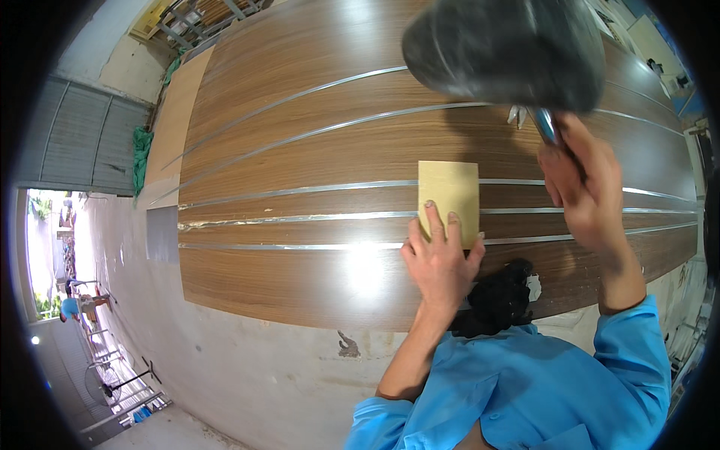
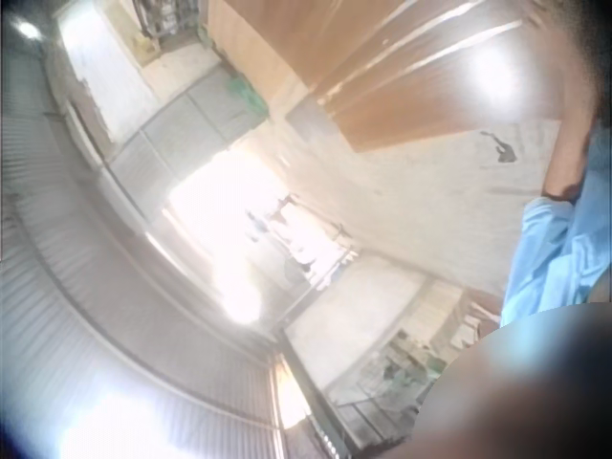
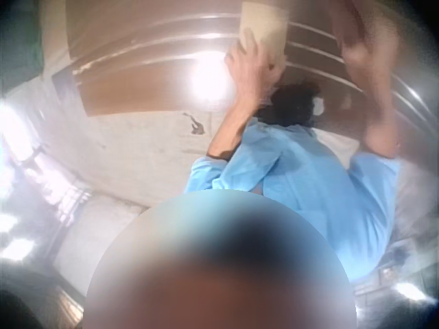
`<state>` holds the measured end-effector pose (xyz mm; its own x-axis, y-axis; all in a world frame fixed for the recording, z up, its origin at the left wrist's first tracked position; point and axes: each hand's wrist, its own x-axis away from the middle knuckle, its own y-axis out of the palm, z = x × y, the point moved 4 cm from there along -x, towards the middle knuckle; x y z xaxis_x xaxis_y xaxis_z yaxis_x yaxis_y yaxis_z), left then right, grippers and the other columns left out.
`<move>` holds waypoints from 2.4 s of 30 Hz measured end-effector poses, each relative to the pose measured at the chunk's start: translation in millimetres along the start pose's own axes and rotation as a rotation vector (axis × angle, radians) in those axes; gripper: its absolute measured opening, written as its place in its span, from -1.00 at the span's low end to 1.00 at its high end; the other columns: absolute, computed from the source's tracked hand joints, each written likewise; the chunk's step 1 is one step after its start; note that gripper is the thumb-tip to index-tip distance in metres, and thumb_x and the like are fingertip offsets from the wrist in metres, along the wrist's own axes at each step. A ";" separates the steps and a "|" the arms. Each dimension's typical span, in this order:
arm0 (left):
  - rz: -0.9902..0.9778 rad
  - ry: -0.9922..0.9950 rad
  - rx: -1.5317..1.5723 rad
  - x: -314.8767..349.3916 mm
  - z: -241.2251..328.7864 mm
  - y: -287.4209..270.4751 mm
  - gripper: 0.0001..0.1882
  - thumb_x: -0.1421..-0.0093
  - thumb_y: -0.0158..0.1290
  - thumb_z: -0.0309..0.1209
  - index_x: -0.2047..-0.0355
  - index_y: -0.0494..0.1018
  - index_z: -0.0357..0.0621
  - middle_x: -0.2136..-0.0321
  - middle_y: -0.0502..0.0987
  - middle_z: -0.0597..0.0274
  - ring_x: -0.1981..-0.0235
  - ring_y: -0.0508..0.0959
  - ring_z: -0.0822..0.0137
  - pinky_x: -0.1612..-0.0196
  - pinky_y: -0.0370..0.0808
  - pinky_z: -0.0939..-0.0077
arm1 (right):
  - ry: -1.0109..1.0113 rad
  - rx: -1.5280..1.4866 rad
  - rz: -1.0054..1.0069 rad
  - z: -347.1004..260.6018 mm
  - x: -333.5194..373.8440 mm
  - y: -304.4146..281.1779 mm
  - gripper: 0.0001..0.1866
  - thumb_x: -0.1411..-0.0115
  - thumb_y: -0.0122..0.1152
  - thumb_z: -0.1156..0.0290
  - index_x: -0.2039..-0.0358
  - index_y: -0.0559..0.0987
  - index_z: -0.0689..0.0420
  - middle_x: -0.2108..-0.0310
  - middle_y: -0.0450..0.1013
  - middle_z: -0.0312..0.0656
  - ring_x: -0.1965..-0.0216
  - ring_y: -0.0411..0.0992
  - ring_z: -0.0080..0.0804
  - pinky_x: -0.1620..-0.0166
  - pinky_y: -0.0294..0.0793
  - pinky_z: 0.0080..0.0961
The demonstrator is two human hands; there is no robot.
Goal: The person uses a rubber mallet and a small wooden block to tap metal strips into place along a large wooden panel. They repeatedly reposition the block and strike along the strips to secure them.
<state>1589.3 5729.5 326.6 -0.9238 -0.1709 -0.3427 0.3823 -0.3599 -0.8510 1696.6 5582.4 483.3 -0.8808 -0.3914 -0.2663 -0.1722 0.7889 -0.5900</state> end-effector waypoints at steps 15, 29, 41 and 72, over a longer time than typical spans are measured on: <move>-0.024 -0.015 -0.010 11.9 95.7 39.1 -0.40 -0.11 0.35 -0.02 -0.03 0.61 -0.18 -0.23 0.50 -0.18 -0.19 0.40 -0.25 -0.16 0.34 -0.04 | -0.244 0.131 -0.073 96.5 45.3 -53.1 -0.66 -0.44 0.13 0.46 -0.18 0.52 0.29 0.51 0.42 0.01 0.56 0.38 -0.09 0.42 0.36 -0.23; 0.025 -0.049 0.006 34.7 215.0 87.7 -0.40 -0.07 0.35 -0.03 0.00 0.61 -0.20 -0.24 0.50 -0.17 -0.22 0.40 -0.20 -0.18 0.32 -0.06 | -0.154 0.003 -0.163 137.6 78.6 -157.2 -0.68 -0.42 0.17 0.49 -0.14 0.53 0.29 0.58 0.19 -0.14 0.59 0.19 -0.48 0.46 0.22 -0.39; 0.027 -0.206 -0.091 9.5 147.3 55.4 -0.42 -0.04 0.34 -0.08 0.00 0.60 -0.18 -0.26 0.48 -0.18 -0.22 0.38 -0.25 -0.14 0.32 -0.12 | -0.066 -0.279 -0.007 104.8 75.3 -191.9 -0.66 -0.50 0.13 0.43 -0.18 0.50 0.32 0.54 0.31 -0.37 0.60 0.23 -0.69 0.53 0.22 -0.59; -0.004 -0.052 -0.006 37.8 271.2 112.8 -0.39 -0.12 0.35 0.01 -0.02 0.58 -0.19 -0.26 0.49 -0.18 -0.18 0.38 -0.29 -0.12 0.30 -0.10 | -0.222 0.222 -0.050 167.6 123.0 -210.3 -0.65 -0.41 0.22 0.48 -0.17 0.55 0.28 0.53 0.40 -0.17 0.54 0.36 -0.49 0.43 0.31 -0.46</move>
<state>1603.5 5433.7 325.5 -0.9229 -0.2172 -0.3178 0.3780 -0.3553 -0.8549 1698.4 5289.0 446.8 -0.7517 -0.5400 -0.3786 -0.0903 0.6529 -0.7521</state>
